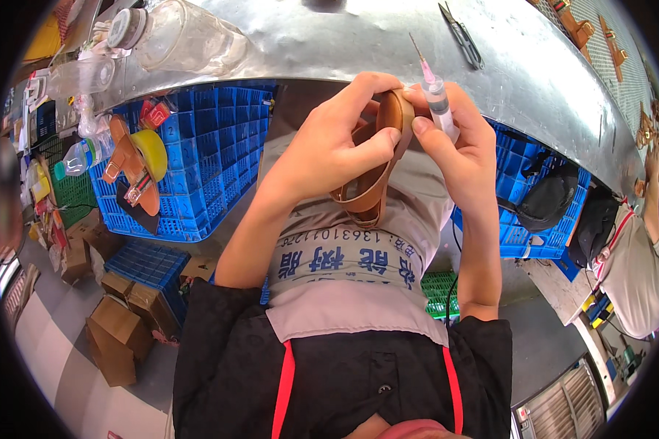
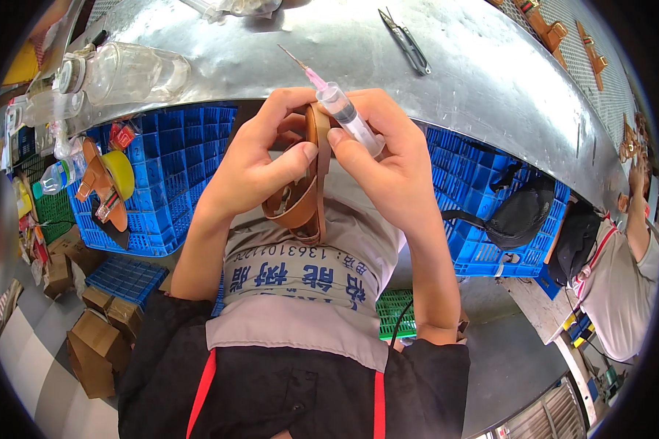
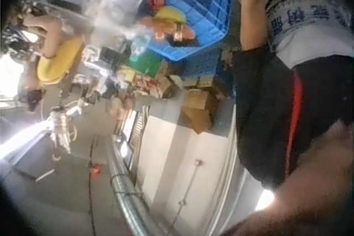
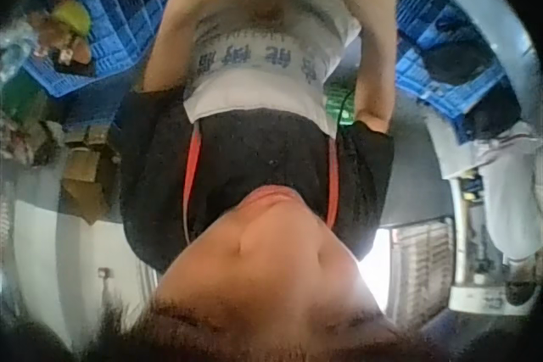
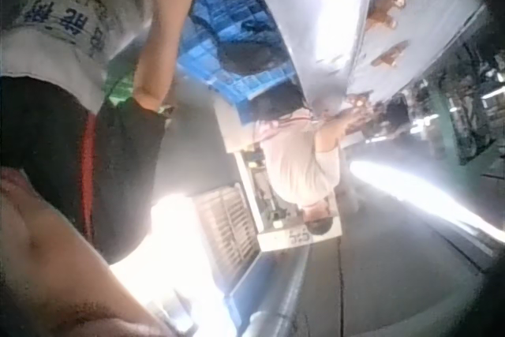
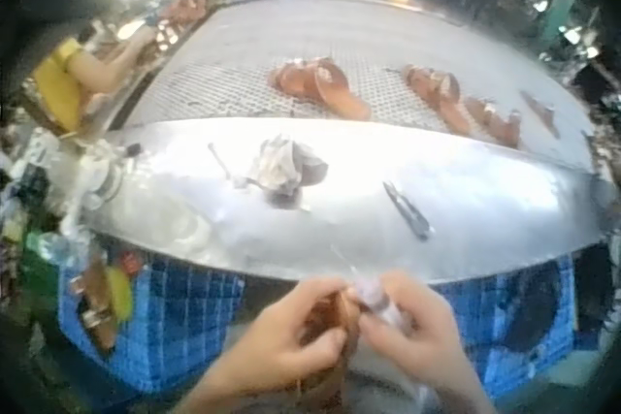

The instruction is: The person is using a syringe to apply adhesive or glue to the edge of a sandal sole for repair or assembly.

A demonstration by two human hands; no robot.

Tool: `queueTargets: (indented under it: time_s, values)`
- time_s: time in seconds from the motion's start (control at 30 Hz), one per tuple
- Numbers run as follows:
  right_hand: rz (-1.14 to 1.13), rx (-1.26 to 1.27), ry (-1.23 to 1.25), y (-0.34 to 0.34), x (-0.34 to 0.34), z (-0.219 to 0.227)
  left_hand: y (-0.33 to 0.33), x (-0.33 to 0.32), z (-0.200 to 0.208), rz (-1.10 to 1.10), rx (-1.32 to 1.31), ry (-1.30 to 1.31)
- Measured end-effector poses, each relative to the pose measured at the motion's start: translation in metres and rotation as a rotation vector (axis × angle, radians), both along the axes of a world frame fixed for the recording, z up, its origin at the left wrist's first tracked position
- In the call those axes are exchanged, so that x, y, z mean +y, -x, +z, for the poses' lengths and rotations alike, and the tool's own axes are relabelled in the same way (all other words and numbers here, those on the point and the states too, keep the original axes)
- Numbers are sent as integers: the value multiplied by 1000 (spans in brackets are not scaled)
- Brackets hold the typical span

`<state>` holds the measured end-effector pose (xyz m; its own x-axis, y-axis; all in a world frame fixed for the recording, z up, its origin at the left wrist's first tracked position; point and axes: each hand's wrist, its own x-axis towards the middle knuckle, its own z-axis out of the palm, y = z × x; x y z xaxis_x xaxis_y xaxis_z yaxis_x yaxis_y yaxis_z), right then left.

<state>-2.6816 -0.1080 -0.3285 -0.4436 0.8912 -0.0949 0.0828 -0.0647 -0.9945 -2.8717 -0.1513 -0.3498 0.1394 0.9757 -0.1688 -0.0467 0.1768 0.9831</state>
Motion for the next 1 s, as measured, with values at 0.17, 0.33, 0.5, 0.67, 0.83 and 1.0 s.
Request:
queueTargets:
  time_s: [0.17, 0.33, 0.5, 0.67, 0.83, 1.0]
  values:
    - [0, -29, 10, 5, 1, -3, -3, 0, -4, 65, 107, -88]
    - [-15, -83, -68, 11, 0, 0, -7, -1, 2, 109, 264, -120]
    - [-6, -103, -132, 11, 1, 4, -15, -5, 11, 156, 435, -214]
    - [27, -126, -168, 9, -2, 8, -20, -11, 11, 173, 532, -309]
    - [57, -146, -200, 6, -6, 8, -24, -13, 14, 193, 593, -363]
    - [50, -44, -112, 6, -10, 5, -27, -13, 12, 207, 560, -432]
